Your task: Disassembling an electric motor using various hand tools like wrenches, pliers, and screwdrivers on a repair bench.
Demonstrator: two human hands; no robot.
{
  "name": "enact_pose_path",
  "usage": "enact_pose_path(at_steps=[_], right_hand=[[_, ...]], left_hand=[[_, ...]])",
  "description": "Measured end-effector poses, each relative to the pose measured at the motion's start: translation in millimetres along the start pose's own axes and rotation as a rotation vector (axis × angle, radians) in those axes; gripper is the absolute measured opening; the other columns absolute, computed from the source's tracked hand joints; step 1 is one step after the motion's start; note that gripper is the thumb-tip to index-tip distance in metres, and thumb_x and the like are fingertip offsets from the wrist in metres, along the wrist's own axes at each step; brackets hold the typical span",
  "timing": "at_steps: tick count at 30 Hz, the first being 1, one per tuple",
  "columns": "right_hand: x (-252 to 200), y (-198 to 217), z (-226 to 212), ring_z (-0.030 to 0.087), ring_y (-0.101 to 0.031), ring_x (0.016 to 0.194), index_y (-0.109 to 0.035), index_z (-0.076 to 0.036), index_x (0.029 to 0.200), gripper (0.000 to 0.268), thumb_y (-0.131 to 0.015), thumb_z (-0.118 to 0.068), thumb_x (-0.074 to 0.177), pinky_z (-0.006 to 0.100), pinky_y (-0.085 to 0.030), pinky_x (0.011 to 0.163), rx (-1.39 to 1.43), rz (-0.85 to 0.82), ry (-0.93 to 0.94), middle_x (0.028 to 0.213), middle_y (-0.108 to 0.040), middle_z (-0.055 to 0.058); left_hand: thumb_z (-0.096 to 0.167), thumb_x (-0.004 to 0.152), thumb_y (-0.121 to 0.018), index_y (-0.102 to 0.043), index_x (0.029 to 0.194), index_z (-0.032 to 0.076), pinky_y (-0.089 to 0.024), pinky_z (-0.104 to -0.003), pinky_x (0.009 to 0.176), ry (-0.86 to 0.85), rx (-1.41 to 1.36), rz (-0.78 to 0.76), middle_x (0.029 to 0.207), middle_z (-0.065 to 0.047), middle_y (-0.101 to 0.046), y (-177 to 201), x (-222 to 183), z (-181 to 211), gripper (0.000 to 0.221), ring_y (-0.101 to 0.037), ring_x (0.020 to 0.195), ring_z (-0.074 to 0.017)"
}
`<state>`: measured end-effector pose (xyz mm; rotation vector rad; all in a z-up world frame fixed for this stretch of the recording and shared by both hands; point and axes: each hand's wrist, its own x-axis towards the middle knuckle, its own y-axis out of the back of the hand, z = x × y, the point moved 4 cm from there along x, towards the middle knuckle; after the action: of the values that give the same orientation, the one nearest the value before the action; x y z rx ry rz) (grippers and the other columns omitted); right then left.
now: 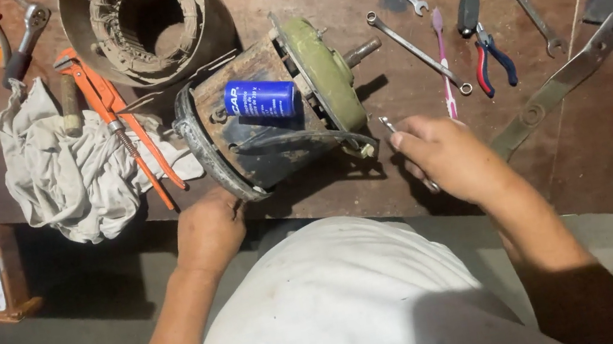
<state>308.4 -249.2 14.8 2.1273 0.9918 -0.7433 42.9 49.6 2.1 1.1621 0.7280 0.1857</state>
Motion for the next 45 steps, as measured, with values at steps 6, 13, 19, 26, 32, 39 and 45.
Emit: enact_pose_path(at_steps=[6, 13, 19, 26, 32, 39, 45], right_hand=[[32.2, -30.1, 59.5, 0.028, -0.078, 0.064, -0.081, -0.002, 0.145, 0.032, -0.065, -0.015, 0.121, 0.045, -0.070, 0.062, 0.263, 0.120, 0.195, 0.076, -0.072, 0.020], [83.6, -62.7, 97.0, 0.027, -0.082, 0.084, -0.081, -0.007, 0.150, 0.031, -0.070, -0.017, 0.123, 0.050, -0.068, 0.078, 0.269, 0.203, 0.473, 0.090, -0.082, 0.022], [91.2, -60.9, 95.3, 0.027, -0.082, 0.087, -0.081, -0.014, 0.150, 0.031, -0.065, -0.026, 0.126, 0.051, -0.070, 0.084, 0.273, 0.179, 0.507, 0.091, -0.082, 0.019], [83.4, -48.4, 83.7, 0.022, -0.074, 0.078, -0.084, -0.015, 0.144, 0.027, -0.069, -0.028, 0.125, 0.047, -0.066, 0.076, 0.193, 0.146, 0.523, 0.083, -0.077, 0.010], [44.1, -30.9, 45.0, 0.019, -0.068, 0.063, -0.087, -0.017, 0.136, 0.025, -0.068, -0.027, 0.124, 0.039, -0.062, 0.065, 0.114, 0.110, 0.358, 0.071, -0.073, 0.006], [37.0, -13.7, -12.7, 0.028, -0.072, 0.045, -0.085, -0.005, 0.101, 0.037, -0.064, -0.029, 0.119, 0.046, -0.062, 0.059, -0.291, 0.006, 0.078, 0.057, -0.073, 0.012], [4.4, 4.4, -59.3, 0.028, -0.070, 0.041, -0.081, -0.003, 0.087, 0.042, -0.063, -0.028, 0.115, 0.042, -0.060, 0.056, -0.262, -0.069, 0.015, 0.054, -0.066, 0.012]], left_hand=[[0.028, 0.113, -0.068, -0.078, 0.089, 0.013, -0.064, -0.048, 0.082, 0.014, 0.020, -0.035, 0.082, -0.010, -0.079, 0.3, 1.5, -1.7, 0.030, -0.082, 0.090, -0.0349], [0.024, 0.115, -0.065, -0.079, 0.092, 0.014, -0.065, -0.047, 0.086, 0.033, 0.017, -0.068, 0.083, -0.008, -0.080, 3.1, 1.9, -0.3, 0.028, -0.082, 0.092, -0.0335], [0.025, 0.116, -0.066, -0.080, 0.095, 0.010, -0.065, -0.051, 0.087, 0.031, 0.009, -0.078, 0.087, -0.012, -0.081, 8.9, 2.1, 4.1, 0.030, -0.083, 0.095, -0.0379], [0.021, 0.113, -0.068, -0.081, 0.098, 0.011, -0.067, -0.053, 0.091, 0.008, 0.021, -0.079, 0.091, -0.012, -0.083, 6.6, 0.0, 2.0, 0.023, -0.084, 0.102, -0.0383], [0.022, 0.111, -0.068, -0.079, 0.091, 0.016, -0.067, -0.047, 0.086, -0.043, 0.093, -0.040, 0.083, -0.006, -0.079, 0.5, 2.5, -3.2, 0.024, -0.083, 0.094, -0.0335], [0.021, 0.111, -0.066, -0.076, 0.084, 0.017, -0.065, -0.042, 0.081, -0.050, 0.077, -0.014, 0.074, -0.004, -0.076, -7.5, 1.2, -10.2, 0.029, -0.081, 0.084, -0.0306], [0.021, 0.110, -0.067, -0.075, 0.083, 0.017, -0.064, -0.042, 0.078, -0.051, 0.061, 0.001, 0.073, -0.007, -0.075, 3.6, -1.1, -4.1, 0.028, -0.081, 0.082, -0.0321]])
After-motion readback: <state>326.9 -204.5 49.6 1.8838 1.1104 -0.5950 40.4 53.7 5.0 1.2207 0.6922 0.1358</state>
